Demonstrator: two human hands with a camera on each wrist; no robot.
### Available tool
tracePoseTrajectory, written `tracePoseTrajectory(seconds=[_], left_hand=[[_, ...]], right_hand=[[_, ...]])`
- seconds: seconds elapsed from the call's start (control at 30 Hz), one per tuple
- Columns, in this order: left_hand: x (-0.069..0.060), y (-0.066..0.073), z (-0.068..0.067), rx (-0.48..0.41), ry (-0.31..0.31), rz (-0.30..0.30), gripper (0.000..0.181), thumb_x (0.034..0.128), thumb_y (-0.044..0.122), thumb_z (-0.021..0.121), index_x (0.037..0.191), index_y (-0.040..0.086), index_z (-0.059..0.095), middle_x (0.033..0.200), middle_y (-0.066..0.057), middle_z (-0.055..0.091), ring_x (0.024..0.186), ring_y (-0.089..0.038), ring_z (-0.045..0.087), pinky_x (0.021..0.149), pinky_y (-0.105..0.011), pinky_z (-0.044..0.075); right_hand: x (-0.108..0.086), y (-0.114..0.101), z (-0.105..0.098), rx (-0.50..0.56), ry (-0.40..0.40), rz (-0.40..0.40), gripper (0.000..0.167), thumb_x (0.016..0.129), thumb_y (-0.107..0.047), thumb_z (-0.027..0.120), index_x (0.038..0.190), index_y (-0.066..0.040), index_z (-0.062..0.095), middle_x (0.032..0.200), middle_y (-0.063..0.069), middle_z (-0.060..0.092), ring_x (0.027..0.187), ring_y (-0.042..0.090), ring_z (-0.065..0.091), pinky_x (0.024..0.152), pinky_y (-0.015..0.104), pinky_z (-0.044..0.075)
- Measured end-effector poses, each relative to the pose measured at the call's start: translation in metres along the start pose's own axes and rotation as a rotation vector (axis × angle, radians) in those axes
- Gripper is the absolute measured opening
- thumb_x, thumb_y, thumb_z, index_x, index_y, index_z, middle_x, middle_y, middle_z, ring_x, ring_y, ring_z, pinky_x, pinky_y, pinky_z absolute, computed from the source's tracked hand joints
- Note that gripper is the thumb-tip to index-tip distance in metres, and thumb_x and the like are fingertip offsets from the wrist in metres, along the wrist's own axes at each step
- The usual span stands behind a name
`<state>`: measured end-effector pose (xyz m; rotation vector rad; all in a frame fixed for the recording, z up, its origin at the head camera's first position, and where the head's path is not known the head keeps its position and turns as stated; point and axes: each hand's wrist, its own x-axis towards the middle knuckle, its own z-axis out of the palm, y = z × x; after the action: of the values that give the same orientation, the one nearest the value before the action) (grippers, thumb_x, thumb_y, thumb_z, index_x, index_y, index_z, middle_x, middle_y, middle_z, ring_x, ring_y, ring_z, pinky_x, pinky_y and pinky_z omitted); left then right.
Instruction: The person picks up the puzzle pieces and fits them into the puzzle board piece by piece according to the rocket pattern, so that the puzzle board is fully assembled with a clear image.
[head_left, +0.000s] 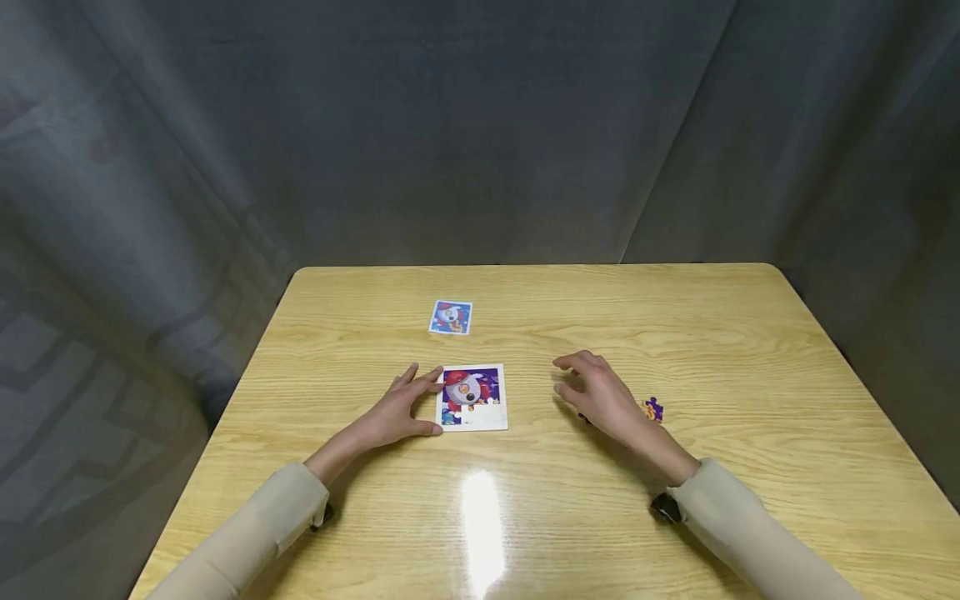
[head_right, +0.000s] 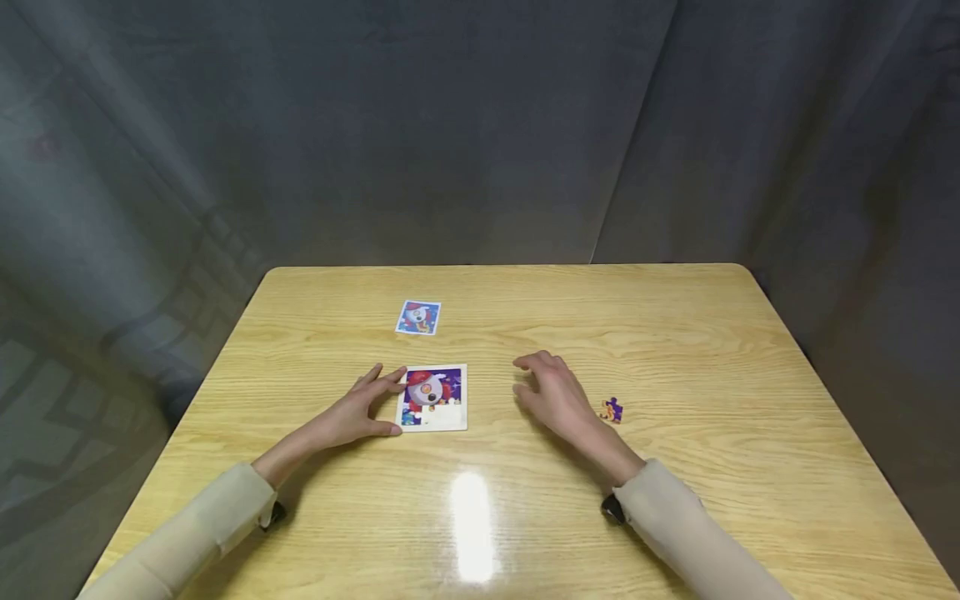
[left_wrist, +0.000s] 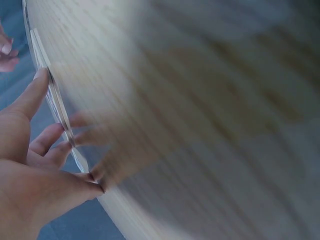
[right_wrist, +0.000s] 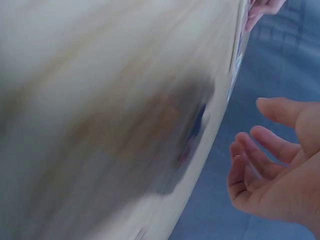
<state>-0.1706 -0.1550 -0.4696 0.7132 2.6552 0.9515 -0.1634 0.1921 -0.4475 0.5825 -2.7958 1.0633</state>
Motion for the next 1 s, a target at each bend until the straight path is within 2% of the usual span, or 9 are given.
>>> tracePoseTrajectory(seconds=[0.23,0.37,0.47,0.6,0.77,1.0], left_hand=[[0.000,0.000,-0.001,0.007,0.005,0.006,0.065,0.0780,0.029,0.080,0.133,0.005,0.054,0.156,-0.010,0.028,0.144,-0.043,0.004,0.113,-0.062,0.002],[0.000,0.000,0.000,0.007,0.003,0.010,0.065,0.0785,0.029,0.079,0.133,0.005,0.054,0.156,-0.010,0.028,0.144,-0.043,0.004,0.114,-0.061,0.002],[0.000,0.001,0.000,0.006,-0.001,0.010,0.064,0.0787,0.029,0.079,0.133,0.005,0.054,0.157,-0.010,0.027,0.144,-0.043,0.004,0.114,-0.062,0.002],[0.000,0.000,-0.001,0.004,0.001,0.007,0.065,0.0785,0.029,0.079,0.133,0.005,0.054,0.156,-0.010,0.028,0.145,-0.042,0.003,0.113,-0.062,0.002],[0.000,0.000,0.000,0.000,0.001,0.007,0.063,0.0786,0.029,0.079,0.132,0.005,0.055,0.157,-0.009,0.027,0.145,-0.042,0.003,0.113,-0.063,0.002],[0.000,-0.001,0.000,-0.001,0.001,0.007,0.063,0.0785,0.029,0.079,0.131,0.006,0.055,0.157,-0.009,0.027,0.145,-0.042,0.003,0.113,-0.063,0.001]], right_hand=[[-0.025,0.019,-0.012,-0.063,-0.027,0.081,0.041,0.086,-0.012,0.073,0.123,0.001,0.060,0.119,0.017,0.060,0.113,0.039,0.052,0.091,0.055,0.045],[-0.037,0.023,-0.016,-0.088,-0.028,0.099,0.042,0.084,-0.013,0.074,0.122,0.001,0.061,0.114,0.015,0.061,0.103,0.033,0.055,0.082,0.048,0.048],[-0.046,0.023,-0.018,-0.106,-0.030,0.093,0.045,0.083,-0.015,0.077,0.121,0.002,0.061,0.107,0.013,0.062,0.092,0.027,0.056,0.075,0.042,0.047],[-0.052,0.024,-0.017,-0.142,-0.034,0.076,0.048,0.080,-0.017,0.079,0.120,0.004,0.061,0.105,0.012,0.061,0.091,0.028,0.056,0.076,0.044,0.046],[-0.052,0.029,-0.015,-0.172,-0.020,0.036,0.040,0.079,-0.011,0.079,0.114,0.004,0.065,0.103,0.012,0.060,0.090,0.029,0.054,0.074,0.042,0.045],[-0.053,0.032,-0.013,-0.128,0.007,0.017,0.032,0.077,-0.006,0.079,0.105,0.003,0.069,0.098,0.010,0.060,0.085,0.025,0.052,0.071,0.037,0.043]])
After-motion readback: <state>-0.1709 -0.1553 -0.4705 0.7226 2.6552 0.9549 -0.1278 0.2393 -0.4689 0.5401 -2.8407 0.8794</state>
